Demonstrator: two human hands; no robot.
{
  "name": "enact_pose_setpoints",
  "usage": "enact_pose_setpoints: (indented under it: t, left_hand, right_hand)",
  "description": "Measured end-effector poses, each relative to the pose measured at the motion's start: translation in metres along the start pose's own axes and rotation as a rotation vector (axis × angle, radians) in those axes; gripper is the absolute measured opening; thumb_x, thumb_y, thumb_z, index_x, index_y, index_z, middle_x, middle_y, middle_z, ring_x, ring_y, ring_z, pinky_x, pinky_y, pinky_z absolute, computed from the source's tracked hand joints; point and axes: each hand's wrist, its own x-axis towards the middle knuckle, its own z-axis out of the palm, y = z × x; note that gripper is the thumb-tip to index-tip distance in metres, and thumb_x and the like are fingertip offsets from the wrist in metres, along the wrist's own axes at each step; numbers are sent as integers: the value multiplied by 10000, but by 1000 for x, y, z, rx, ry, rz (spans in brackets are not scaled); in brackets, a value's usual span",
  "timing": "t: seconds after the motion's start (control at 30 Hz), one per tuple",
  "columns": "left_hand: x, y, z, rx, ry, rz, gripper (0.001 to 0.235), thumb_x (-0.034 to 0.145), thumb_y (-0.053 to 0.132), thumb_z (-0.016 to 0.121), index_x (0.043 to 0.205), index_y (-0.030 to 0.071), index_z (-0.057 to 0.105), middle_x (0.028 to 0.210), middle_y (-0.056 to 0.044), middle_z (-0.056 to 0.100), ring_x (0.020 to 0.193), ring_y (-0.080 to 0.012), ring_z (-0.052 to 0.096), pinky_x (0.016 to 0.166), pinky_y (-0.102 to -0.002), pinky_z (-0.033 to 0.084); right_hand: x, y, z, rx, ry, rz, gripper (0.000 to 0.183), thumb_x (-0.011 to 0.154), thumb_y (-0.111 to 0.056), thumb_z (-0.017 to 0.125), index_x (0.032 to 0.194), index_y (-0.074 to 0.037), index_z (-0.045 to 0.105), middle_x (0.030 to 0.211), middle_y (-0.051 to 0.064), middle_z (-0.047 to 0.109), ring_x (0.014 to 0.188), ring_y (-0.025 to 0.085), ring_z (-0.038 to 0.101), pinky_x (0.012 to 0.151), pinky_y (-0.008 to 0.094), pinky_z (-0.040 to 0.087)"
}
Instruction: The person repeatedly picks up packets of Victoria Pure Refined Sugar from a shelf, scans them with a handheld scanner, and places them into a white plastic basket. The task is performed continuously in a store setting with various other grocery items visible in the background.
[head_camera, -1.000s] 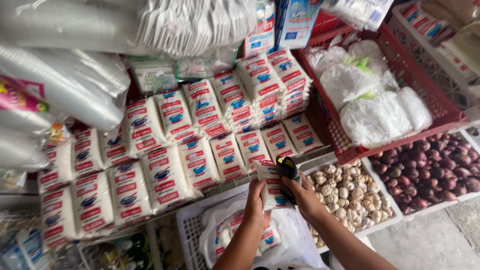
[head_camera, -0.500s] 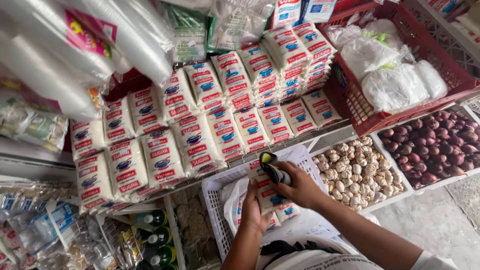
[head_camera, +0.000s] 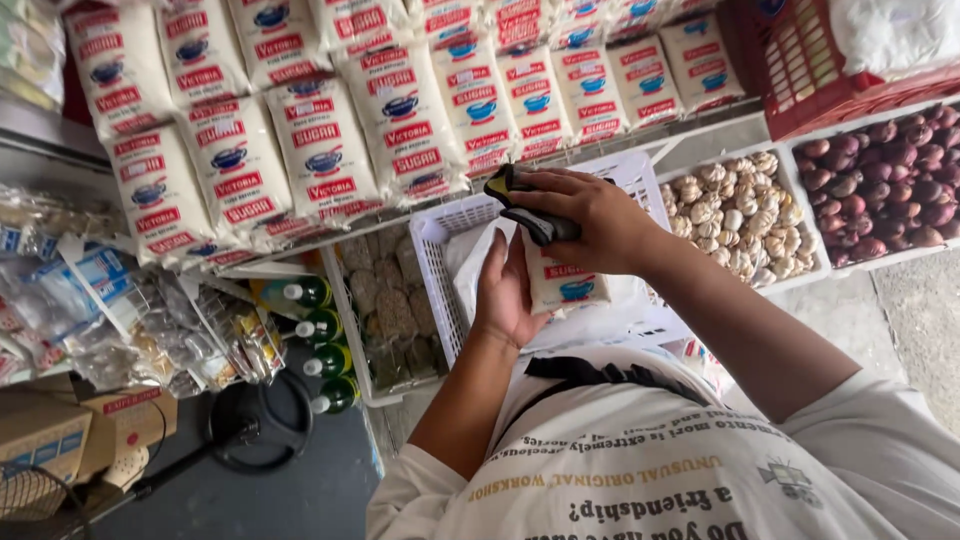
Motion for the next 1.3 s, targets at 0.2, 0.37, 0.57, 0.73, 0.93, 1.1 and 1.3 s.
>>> enact_pose_setpoints:
  t: [0.2, 0.37, 0.57, 0.73, 0.93, 1.1, 1.3]
  left_hand:
    - [-4, 5, -21, -162, -30, -1, 734, 983, 696, 472, 1474, 152, 509, 1406, -100, 613, 1265, -296, 613, 1091, -478, 474]
    - [-2, 10, -36, -311, -272, 22, 859, 1123, 748, 446, 1545, 0, 446, 1423, -189, 600, 1269, -340, 614, 1112, -451, 494]
    - [-8, 19, 0, -132, -111, 75, 723, 964, 645, 461, 1512, 178, 401, 1379, -109, 607, 1201, -322, 652, 1032, -486, 545]
    - [-2, 18, -17, 149, -39, 267, 664, 1040, 261, 646, 1603, 154, 313, 1443, -76, 566, 1328, -264, 563, 1118, -514, 479]
    - [-4, 15, 8, 177, -74, 245, 672, 1035, 272, 622, 1616, 178, 296, 1453, -76, 555, 1324, -256, 556, 1094, -497, 475]
    - [5, 4, -15, 357, -77, 310, 723, 1065, 282, 620, 1671, 150, 250, 1535, -78, 509, 1405, -230, 496, 1175, -457, 414]
    - [-3, 7, -3, 969, 198, 622, 809, 1033, 303, 610, 1644, 122, 113, 1687, -76, 192, 1534, -207, 258, 1201, -413, 326]
  right_hand:
    - [-21, -24, 15, -33, 40, -158, 646, 700, -185, 779, 1333, -112, 668, 1474, 142, 587, 1407, 379, 514, 1161, 485, 424]
    - [-46, -39, 30, -30, 53, -274, 515, 730, -180, 754, 1235, -98, 703, 1410, 135, 624, 1415, 399, 500, 1170, 524, 412]
    - [-117, 12, 59, 551, 132, 79, 312, 880, -177, 700, 1155, -30, 692, 1107, 119, 732, 1071, 255, 689, 956, 402, 543]
    - [-119, 60, 65, 1133, 792, 574, 255, 1070, -155, 681, 1281, -20, 636, 1134, 68, 689, 986, 149, 681, 892, 319, 577]
    - [-71, 3, 52, 1646, 429, 806, 458, 935, -309, 593, 1317, -59, 555, 1115, 118, 737, 940, 224, 753, 795, 401, 631]
    - [-71, -16, 48, 1446, 301, 754, 485, 886, -103, 695, 1344, -30, 554, 1150, 128, 713, 1000, 238, 743, 865, 410, 634]
    - [-76, -20, 47, 744, 400, 630, 455, 883, -122, 806, 1287, -16, 627, 1103, 127, 731, 930, 217, 724, 827, 372, 592]
